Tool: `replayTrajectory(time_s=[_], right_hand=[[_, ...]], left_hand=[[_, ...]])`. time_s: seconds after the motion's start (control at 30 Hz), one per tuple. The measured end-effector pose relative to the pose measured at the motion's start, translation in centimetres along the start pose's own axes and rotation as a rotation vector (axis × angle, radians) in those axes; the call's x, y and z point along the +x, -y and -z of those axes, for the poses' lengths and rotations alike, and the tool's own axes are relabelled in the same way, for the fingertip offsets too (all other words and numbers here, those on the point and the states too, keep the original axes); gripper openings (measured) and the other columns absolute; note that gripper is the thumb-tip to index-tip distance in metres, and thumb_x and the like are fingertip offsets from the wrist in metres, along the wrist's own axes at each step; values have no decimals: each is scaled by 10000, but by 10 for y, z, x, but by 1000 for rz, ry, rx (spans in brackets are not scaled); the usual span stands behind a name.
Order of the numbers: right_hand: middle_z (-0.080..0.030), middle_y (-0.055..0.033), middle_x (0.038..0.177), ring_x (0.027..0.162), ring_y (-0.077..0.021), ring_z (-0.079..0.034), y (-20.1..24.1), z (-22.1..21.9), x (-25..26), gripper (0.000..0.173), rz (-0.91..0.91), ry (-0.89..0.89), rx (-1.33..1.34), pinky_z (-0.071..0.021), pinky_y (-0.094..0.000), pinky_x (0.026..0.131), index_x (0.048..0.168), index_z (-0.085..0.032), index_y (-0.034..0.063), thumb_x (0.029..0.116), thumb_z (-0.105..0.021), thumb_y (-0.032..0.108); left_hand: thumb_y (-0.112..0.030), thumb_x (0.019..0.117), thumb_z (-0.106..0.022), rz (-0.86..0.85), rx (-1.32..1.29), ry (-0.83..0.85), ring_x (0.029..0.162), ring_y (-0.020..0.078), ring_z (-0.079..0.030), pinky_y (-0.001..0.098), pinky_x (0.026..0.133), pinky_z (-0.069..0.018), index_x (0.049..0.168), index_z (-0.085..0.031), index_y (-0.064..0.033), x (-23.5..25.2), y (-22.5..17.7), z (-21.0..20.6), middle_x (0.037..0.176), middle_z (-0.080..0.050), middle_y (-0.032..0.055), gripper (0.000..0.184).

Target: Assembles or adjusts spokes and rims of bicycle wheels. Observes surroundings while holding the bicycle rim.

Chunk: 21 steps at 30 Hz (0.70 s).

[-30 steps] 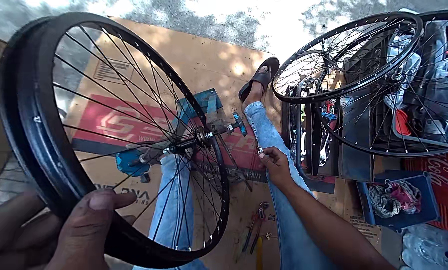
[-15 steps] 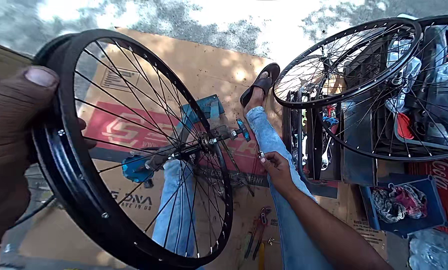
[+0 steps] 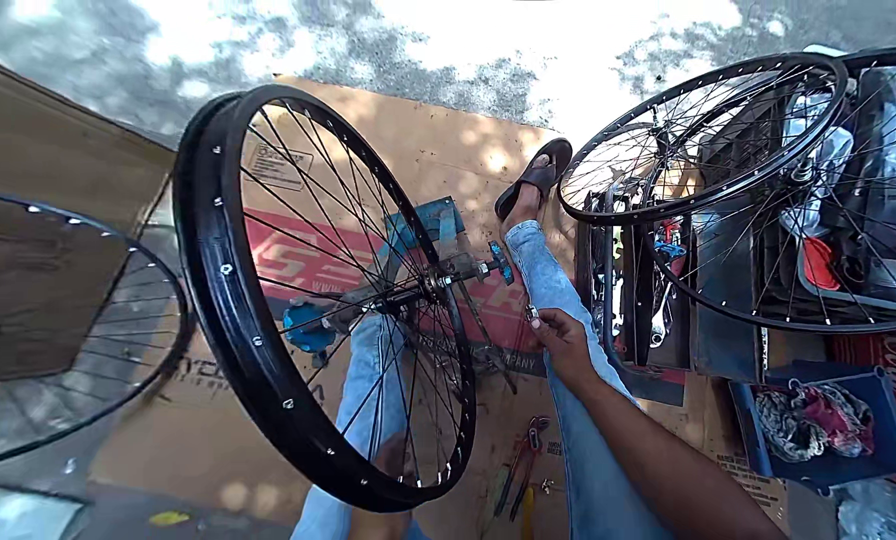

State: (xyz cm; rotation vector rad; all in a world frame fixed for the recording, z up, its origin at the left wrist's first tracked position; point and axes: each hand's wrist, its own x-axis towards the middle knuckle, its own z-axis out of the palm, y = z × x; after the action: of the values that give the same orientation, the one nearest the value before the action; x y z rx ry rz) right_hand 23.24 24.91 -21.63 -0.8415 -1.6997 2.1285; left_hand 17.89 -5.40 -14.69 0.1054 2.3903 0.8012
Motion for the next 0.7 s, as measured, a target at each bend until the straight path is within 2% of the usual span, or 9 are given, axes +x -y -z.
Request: replayTrajectory(time_s=[0.07,0.17,0.23,0.3,0.33,0.4,0.53,0.6,0.7], right_hand=[[-671,-82,822,563,-144,-592,1,0,-2,186,-8,11,-15,-536,-275,523,1152,-680,100,1039,-590,217],[-669,-95,817,566,-158,-593,1,-1,-6,188,-18,10,-22,-540,-286,527,1151,-683,90,1034,-596,209],[-662,-97,790,562,-157,-589,-1,-2,-3,193,-11,15,-20,-534,-289,529,1152,-683,82,1035,-597,208],[-659,-90,783,572,-145,-586,-6,-2,-3,194,0,32,-5,-527,-280,539,1154,-682,73,1029,-605,199],[-668,-88,799,589,-144,-600,-8,-1,-4,197,9,47,2,-539,-284,557,1161,-680,66,1021,-615,189],[-691,-76,857,625,-134,-622,-13,0,-2,208,57,79,-8,-559,-295,588,1167,-677,48,984,-658,146],[-708,-69,1133,880,-138,-701,-14,2,-9,350,193,178,-152,-619,-338,780,1205,-677,41,898,-772,178],[-707,-65,1180,1028,-140,-690,-11,-5,-17,422,296,235,-245,-602,-363,891,1224,-687,58,876,-804,266],[-708,-76,1235,1252,-199,-618,-3,-24,-25,350,539,401,-286,-524,-426,1075,1186,-718,66,918,-770,284]], left_hand=[[-151,844,-774,26,383,123,1423,414,-429,553,1173,-334,1533,-418,2,-3,2,-44,1526,-445,277,791],[-333,741,-904,112,168,132,1504,374,-300,491,1233,-242,1603,-223,0,17,9,-80,1613,-303,266,1147],[-408,747,-876,-11,14,59,1448,313,-417,445,1206,-317,1540,-403,-31,37,31,-96,1550,-438,218,997],[-440,836,-767,-157,-68,-26,1345,271,-546,405,1132,-427,1345,-638,-34,50,48,-115,1444,-568,190,664],[-407,875,-721,-187,-84,-56,1308,265,-585,406,1105,-454,1285,-685,-37,51,52,-122,1417,-596,184,553],[-292,923,-664,-205,-128,-97,1268,283,-616,435,1087,-470,1247,-700,-5,46,48,-124,1394,-610,201,434],[-133,847,-666,-238,-191,-208,1244,291,-627,411,1074,-483,1075,-741,49,13,24,-107,1274,-669,232,302],[-124,829,-660,-220,-174,-256,1200,279,-654,420,1035,-511,1032,-747,41,-6,12,-97,1221,-698,214,276],[-128,837,-648,-190,-177,-337,1117,231,-689,417,985,-534,998,-726,44,-32,-12,-83,1141,-728,181,248]])
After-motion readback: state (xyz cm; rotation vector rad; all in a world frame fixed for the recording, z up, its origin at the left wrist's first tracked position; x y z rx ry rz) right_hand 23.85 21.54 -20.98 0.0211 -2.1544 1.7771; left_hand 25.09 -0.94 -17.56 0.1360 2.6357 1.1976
